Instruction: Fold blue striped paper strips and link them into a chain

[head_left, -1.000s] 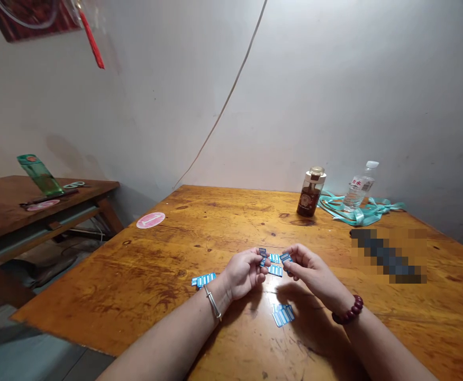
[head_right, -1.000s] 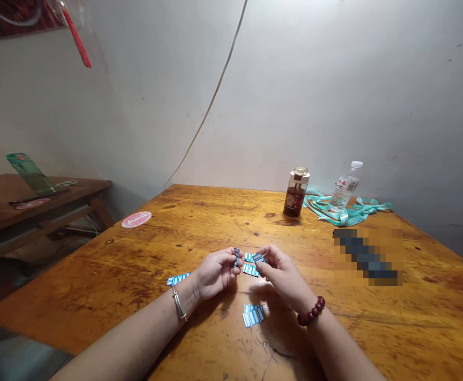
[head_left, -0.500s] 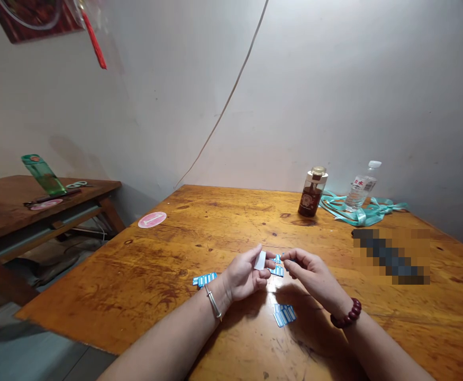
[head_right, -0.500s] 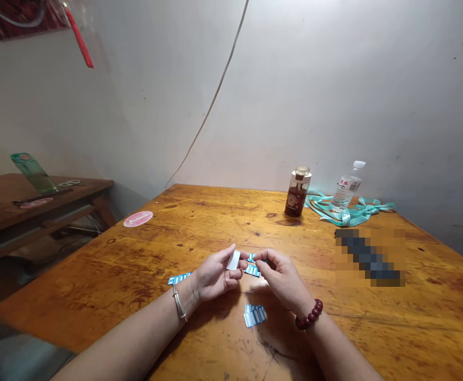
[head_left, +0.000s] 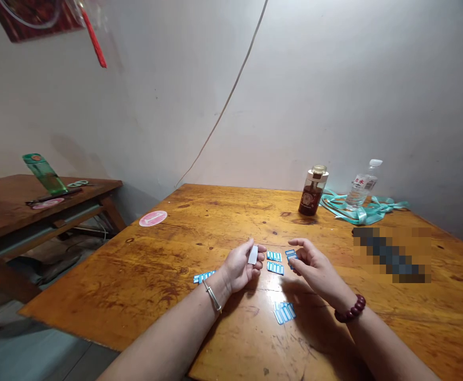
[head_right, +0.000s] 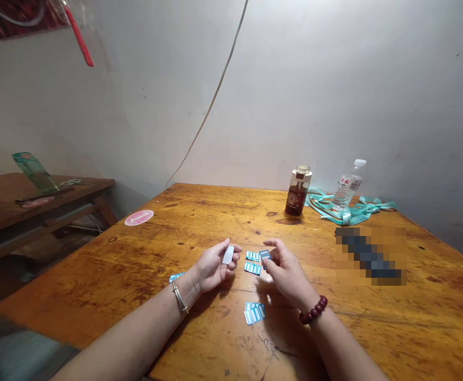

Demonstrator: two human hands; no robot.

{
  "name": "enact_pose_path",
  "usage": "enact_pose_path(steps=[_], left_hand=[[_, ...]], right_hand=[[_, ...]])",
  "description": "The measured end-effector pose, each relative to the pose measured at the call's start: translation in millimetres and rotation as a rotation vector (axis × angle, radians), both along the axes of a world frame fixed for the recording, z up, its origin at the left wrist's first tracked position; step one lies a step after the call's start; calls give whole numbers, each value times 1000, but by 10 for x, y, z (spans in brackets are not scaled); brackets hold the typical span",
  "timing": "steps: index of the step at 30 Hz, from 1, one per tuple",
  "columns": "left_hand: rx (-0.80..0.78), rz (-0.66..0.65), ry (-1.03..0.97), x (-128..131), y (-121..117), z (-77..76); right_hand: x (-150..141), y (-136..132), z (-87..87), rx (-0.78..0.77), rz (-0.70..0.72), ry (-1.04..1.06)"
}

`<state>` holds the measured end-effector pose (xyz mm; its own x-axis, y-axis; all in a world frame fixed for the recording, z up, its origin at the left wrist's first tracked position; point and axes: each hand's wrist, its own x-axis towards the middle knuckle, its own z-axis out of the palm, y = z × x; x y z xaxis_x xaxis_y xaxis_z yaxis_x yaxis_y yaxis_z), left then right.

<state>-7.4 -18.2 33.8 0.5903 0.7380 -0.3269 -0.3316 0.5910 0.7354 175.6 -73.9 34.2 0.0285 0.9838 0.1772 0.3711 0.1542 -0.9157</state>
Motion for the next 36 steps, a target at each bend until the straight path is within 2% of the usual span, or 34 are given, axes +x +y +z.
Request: enact_pose_path(steps=[3, 5, 8, 11, 15, 22, 28, 36], left_hand=[[64, 3, 106, 7, 17, -31], [175, 12, 249, 9, 14, -37], [569, 30, 566, 16, -22, -44], [1001, 3, 883, 31, -66, -83], [1286, -48, 1124, 48, -66, -174], [1399, -131, 1266, 71, -33, -245], [1385, -179, 1340, 107, -20, -244], [1359, -179, 1359, 119, -9, -233]], right_hand=[[21, 10, -75, -67, 56, -149], [27, 6, -123, -134, 94, -278], [32, -5, -178, -195, 111, -482], [55, -8, -190, -171, 118, -597], [86, -10, -148, -164, 158, -620], [44, 22, -171, -134, 153, -627], [54, 52, -210, -145, 145, -621], [84, 67, -260, -138, 147, -565]])
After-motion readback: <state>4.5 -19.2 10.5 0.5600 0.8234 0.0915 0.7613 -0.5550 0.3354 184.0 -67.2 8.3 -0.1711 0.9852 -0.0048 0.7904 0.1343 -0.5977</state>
